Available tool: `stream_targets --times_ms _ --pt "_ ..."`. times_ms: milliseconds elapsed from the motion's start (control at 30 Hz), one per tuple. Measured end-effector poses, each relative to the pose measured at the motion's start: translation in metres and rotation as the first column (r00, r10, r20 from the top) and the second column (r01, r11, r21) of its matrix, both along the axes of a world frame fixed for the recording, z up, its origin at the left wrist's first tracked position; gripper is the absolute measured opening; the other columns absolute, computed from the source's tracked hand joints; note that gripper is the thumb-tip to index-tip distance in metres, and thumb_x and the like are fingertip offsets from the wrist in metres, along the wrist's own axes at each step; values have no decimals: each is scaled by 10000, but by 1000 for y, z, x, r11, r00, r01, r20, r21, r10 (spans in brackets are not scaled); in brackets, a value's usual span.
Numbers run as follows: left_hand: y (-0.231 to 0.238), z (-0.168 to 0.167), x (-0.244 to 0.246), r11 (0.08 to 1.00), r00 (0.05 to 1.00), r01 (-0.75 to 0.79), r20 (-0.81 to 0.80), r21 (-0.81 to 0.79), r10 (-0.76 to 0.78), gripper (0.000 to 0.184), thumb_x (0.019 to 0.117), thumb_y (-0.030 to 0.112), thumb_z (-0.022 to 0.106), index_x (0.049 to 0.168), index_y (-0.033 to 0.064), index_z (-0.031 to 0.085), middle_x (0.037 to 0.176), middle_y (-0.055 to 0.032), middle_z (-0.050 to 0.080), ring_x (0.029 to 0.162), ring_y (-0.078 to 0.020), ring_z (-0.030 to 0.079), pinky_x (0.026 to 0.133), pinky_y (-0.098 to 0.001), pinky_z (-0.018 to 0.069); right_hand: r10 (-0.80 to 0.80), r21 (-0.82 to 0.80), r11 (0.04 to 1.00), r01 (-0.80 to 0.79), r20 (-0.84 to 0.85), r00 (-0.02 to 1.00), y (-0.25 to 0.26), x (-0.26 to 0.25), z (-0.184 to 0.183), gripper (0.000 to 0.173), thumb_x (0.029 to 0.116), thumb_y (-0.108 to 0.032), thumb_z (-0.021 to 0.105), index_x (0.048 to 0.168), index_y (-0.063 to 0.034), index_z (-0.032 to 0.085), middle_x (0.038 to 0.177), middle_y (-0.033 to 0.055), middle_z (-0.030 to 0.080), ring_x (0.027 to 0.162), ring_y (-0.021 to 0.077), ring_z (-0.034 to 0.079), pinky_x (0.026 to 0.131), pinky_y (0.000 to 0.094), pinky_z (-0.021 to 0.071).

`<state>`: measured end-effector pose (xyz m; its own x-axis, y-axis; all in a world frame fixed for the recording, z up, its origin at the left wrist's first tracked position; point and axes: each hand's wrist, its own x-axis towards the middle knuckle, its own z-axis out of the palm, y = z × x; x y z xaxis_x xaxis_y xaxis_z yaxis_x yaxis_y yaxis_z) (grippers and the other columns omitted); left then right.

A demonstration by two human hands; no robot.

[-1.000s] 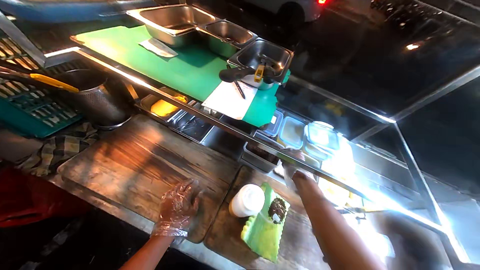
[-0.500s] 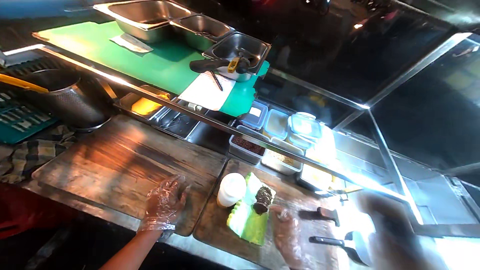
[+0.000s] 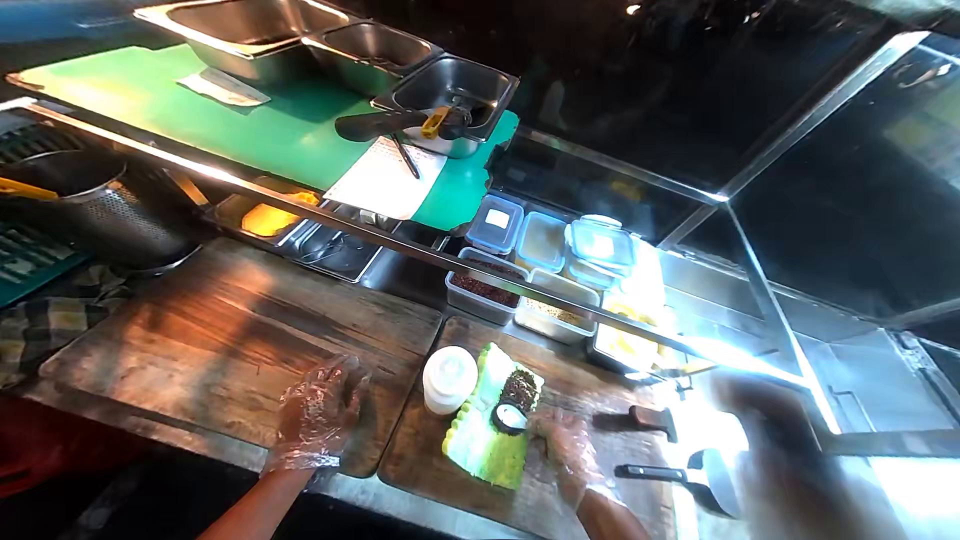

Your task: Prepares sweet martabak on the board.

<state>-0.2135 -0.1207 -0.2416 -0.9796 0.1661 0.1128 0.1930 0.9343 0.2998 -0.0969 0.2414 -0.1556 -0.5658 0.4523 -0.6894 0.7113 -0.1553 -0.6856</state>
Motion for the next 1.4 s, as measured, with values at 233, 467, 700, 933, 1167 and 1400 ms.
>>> stream_targets --times_ms 233,467,700,933,1167,1400 --pt "-3 -5 -1 1000 1000 0 -16 -7 0 511 980 527 483 1315 197 682 1396 -66 642 1301 -318 594 1062 -584 464 397 605 777 -171 -261 880 -27 56 -16 137 898 -74 699 1005 -29 771 937 83 757 870 136 729 834 329 611" --pt "-2 -5 -2 1000 999 3 -32 -13 -3 528 982 549 458 1292 193 693 1373 -58 658 1284 -309 610 1050 -572 477 637 887 446 118 -407 655 -4 41 -66 191 920 -139 644 1024 -40 771 927 90 748 839 138 731 785 276 623" --pt "-2 -4 -1 1000 999 10 -34 5 -10 505 977 508 481 1294 177 693 1374 -85 655 1288 -328 604 1041 -587 477 675 947 296 128 -302 673 12 15 -68 227 934 -165 612 1023 -27 769 919 118 748 826 190 741 771 318 627" --pt "-4 -7 -1 1000 999 11 -51 18 -10 510 974 524 478 1297 191 691 1388 -66 648 1301 -308 598 1067 -565 466 609 927 346 143 -338 717 17 -7 -70 190 909 -101 646 1011 -4 774 952 129 762 884 210 753 835 343 627" --pt "-4 -7 -1 1000 999 -2 -43 28 3 498 973 520 477 1289 207 700 1388 -44 651 1304 -295 598 1064 -551 476 41 150 988 -17 -159 986 28 -39 1 39 928 -7 671 936 14 703 711 49 671 546 83 570 508 242 492" --pt "-3 -5 0 999 999 -16 -32 39 17 495 974 511 454 1267 204 709 1399 -32 643 1312 -277 593 1060 -546 479 576 628 642 -440 -16 817 37 -175 31 137 944 -157 702 1006 -45 752 926 103 737 875 214 700 842 441 576"
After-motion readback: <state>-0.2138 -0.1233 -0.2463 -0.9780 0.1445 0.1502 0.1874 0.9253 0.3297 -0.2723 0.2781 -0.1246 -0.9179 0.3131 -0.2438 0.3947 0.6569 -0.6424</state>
